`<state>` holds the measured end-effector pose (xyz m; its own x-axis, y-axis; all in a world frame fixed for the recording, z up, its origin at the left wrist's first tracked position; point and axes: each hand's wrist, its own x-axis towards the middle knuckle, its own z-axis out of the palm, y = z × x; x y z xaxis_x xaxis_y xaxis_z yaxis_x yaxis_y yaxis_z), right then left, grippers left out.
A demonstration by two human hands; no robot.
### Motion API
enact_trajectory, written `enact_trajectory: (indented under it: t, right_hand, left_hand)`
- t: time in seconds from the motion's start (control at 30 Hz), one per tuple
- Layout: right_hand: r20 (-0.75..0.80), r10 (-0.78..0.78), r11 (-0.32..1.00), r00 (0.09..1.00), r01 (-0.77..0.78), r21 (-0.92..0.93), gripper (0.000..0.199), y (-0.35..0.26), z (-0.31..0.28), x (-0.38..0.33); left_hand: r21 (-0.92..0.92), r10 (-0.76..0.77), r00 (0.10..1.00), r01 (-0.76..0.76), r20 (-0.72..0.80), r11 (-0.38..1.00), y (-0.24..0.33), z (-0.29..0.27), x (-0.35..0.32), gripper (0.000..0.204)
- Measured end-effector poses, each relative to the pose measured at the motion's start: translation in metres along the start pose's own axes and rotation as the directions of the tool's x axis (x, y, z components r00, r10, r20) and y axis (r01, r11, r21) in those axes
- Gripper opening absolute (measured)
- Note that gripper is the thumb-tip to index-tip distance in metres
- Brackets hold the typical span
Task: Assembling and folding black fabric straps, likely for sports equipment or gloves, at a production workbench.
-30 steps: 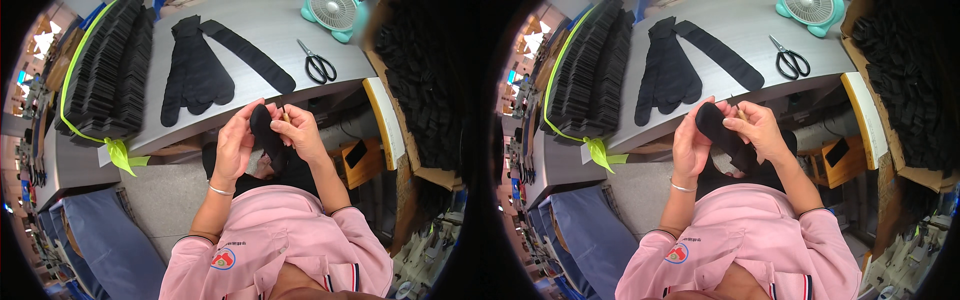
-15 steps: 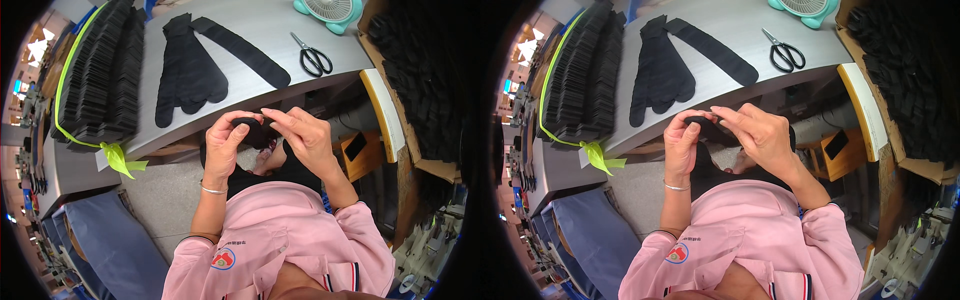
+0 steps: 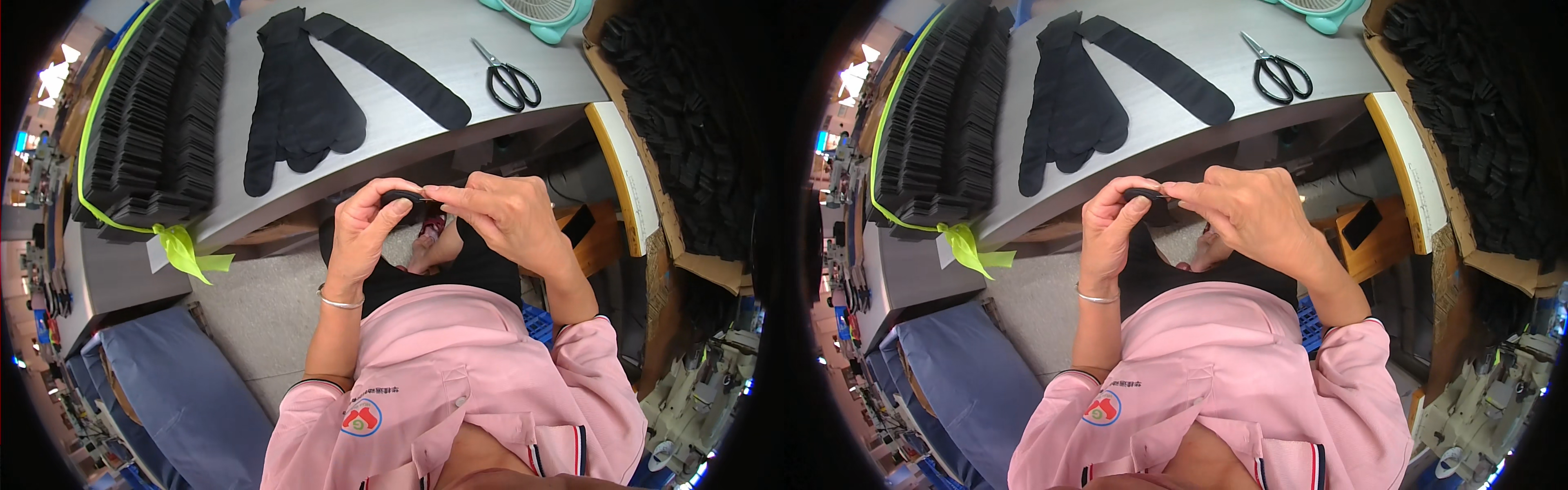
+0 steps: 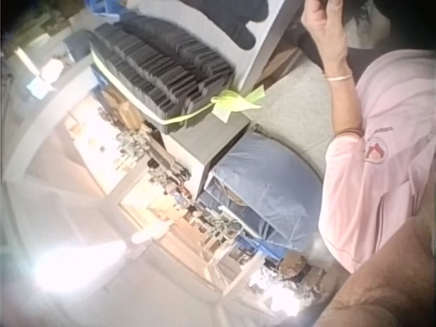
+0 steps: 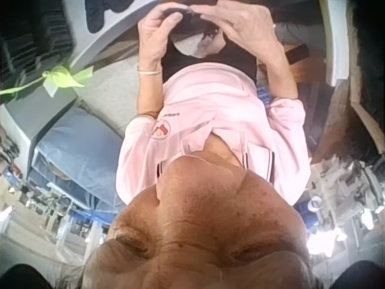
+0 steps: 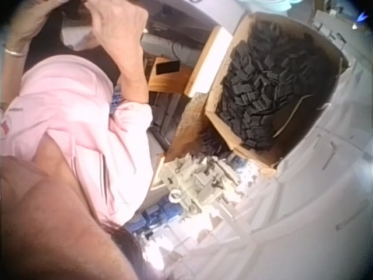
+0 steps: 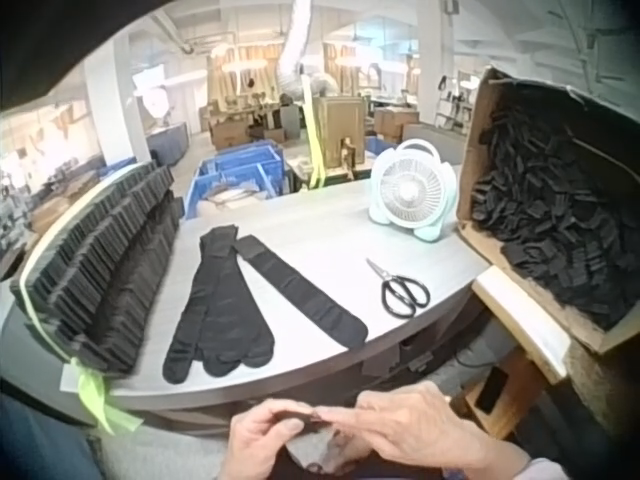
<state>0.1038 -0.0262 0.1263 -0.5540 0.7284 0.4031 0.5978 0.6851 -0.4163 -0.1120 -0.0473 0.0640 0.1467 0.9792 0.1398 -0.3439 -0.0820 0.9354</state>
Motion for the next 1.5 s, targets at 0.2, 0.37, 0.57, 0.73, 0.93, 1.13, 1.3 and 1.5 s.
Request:
enact_trajectory:
  t: [0.2,0.37,0.57,0.73,0.93,1.13,1.3,1.5]
  right_hand:
    - [0.138,-0.050,0.987,0.989,0.070,-0.142,0.034,-0.007,-0.015,0.008]
    - [0.041,-0.014,0.972,0.999,0.023,-0.235,0.039,-0.013,0.001,0.006]
    - [-0.276,0.101,0.989,0.956,-0.126,-0.074,0.031,-0.003,0.046,-0.002]
    - [-0.200,0.140,0.979,0.970,-0.105,0.175,0.031,0.010,0.051,0.005]
    - [-0.303,0.004,0.997,0.953,0.021,0.078,0.025,0.014,0.048,0.011]
    - [-0.056,0.266,0.943,0.962,-0.248,0.223,0.020,0.054,0.056,0.035]
    - [-0.343,0.136,0.913,0.930,-0.252,-0.320,0.029,0.165,0.092,0.079]
    - [-0.316,-0.011,0.843,0.949,-0.160,-0.513,0.024,0.177,0.086,0.097]
  left_hand:
    - [0.111,-0.068,0.998,0.067,0.006,0.992,-0.003,0.003,-0.003,0.016]
    - [0.048,-0.084,0.988,0.091,-0.130,0.995,-0.011,0.014,-0.005,0.016]
    - [-0.117,-0.113,0.976,0.092,-0.187,0.989,-0.019,0.014,0.000,0.019]
    - [-0.220,-0.121,0.967,0.071,-0.224,0.973,-0.021,0.012,0.004,0.021]
    - [-0.284,-0.133,0.984,0.094,-0.121,0.954,-0.018,0.005,0.019,0.019]
    - [-0.298,-0.084,0.965,0.006,-0.250,0.955,-0.020,-0.022,0.037,0.015]
    - [-0.390,0.005,0.956,-0.123,-0.292,0.912,-0.001,-0.043,0.061,0.030]
    - [-0.695,0.013,0.993,-0.089,-0.114,0.713,0.012,-0.067,0.095,0.056]
